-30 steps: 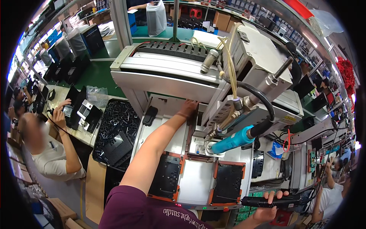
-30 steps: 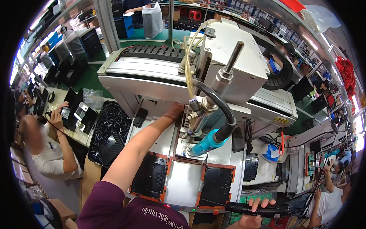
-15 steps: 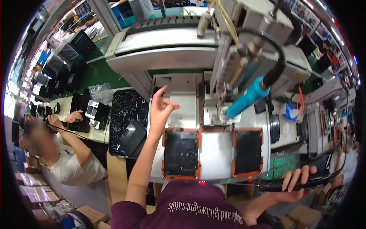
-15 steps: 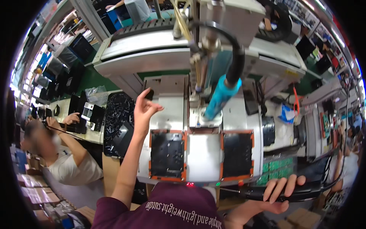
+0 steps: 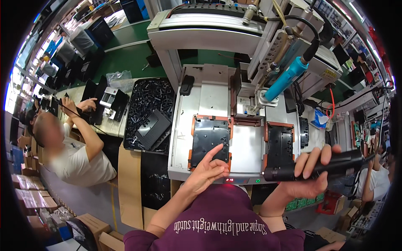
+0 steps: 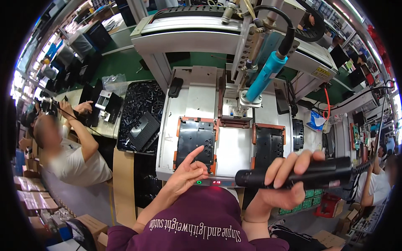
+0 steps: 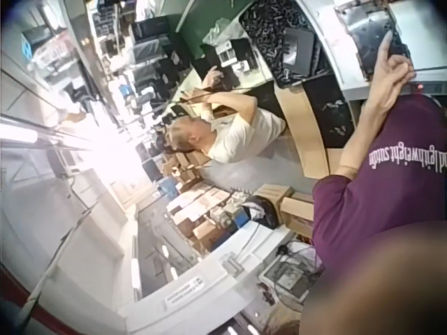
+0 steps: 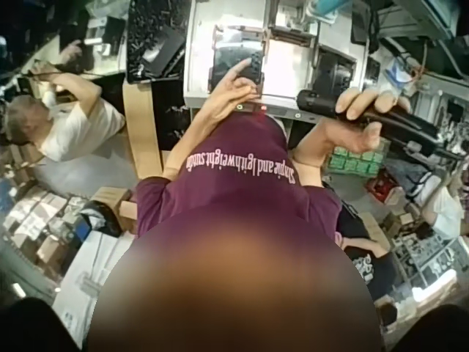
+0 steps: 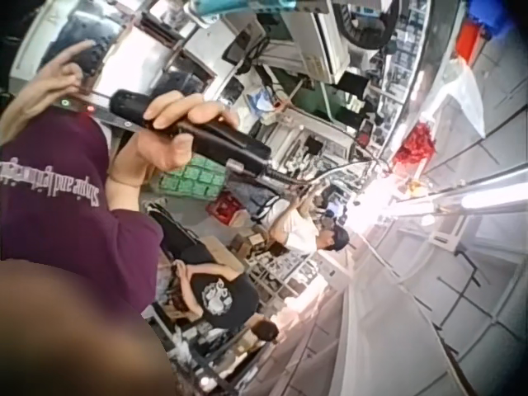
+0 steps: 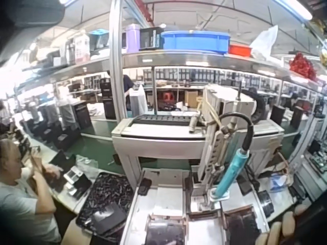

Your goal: Assembling electronic components by placing them into a machine and packaging finished parts into a box.

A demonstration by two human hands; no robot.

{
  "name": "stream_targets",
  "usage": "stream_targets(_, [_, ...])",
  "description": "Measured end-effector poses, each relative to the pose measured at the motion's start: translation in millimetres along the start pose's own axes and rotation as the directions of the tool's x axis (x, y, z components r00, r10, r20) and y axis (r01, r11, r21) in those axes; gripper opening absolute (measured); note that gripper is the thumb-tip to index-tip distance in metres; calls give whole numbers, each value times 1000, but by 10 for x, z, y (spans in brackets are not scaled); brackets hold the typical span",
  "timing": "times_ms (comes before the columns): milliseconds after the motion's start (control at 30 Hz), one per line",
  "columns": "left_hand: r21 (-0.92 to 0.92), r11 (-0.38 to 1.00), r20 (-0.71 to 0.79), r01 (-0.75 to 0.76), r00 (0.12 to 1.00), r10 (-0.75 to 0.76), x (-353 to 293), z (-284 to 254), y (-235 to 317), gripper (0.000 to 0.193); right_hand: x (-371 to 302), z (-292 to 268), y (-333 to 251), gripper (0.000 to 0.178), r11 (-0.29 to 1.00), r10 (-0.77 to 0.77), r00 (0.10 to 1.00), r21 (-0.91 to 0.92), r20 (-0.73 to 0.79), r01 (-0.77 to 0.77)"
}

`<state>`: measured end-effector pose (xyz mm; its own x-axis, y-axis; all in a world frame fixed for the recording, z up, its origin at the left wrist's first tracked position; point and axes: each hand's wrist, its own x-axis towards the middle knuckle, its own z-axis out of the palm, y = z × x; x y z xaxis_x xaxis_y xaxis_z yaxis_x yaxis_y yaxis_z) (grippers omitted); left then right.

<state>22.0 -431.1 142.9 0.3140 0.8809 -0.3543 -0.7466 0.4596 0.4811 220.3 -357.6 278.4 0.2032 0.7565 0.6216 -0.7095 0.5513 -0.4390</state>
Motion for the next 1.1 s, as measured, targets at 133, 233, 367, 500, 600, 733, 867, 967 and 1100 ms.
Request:
stream_targets(133, [-28, 999, 15, -45, 999, 45, 8, 47, 3, 72, -16, -97, 34, 54, 999, 40, 998, -14, -58, -40])
stream_targets(233, [-31, 998, 5, -53, 999, 54, 12, 109, 13, 71, -33, -140, 49, 54, 997, 39, 997, -61, -74, -43])
stream_targets(367, [-62, 996, -29, -56, 998, 55, 63, 138, -24, 68, -40, -160, 73, 53, 996, 46, 995, -76, -83, -53])
stream_targets(500, [-69, 997, -77, -30, 997, 25, 129, 101, -64, 66, -43, -153, 84, 53, 996, 40, 993, -74, -110, -48])
stream_targets(600, [-68, 998, -88, -17, 996, 11, 139, 109, -67, 65, -24, -140, 96, 53, 996, 37, 992, -74, -120, -46])
stream_targets(733, [-69, 997, -78, -28, 997, 22, 130, 170, -15, 62, -26, -133, 119, 50, 997, 12, 996, -79, -84, -18])
stream_targets(867, [-72, 997, -96, -38, 995, 31, 121, 189, -29, 59, -41, -130, 122, 52, 996, 6, 994, -89, -110, -16])
stream_targets(967, [-76, 996, -125, -54, 991, 45, 127, 204, -57, 60, -56, -121, 131, 52, 995, -10, 994, -98, -110, -1])
stream_targets(1100, [-69, 994, -127, -82, 989, 73, 144, 177, -81, 60, -51, -130, 154, 53, 995, -11, 993, -105, -114, -1])
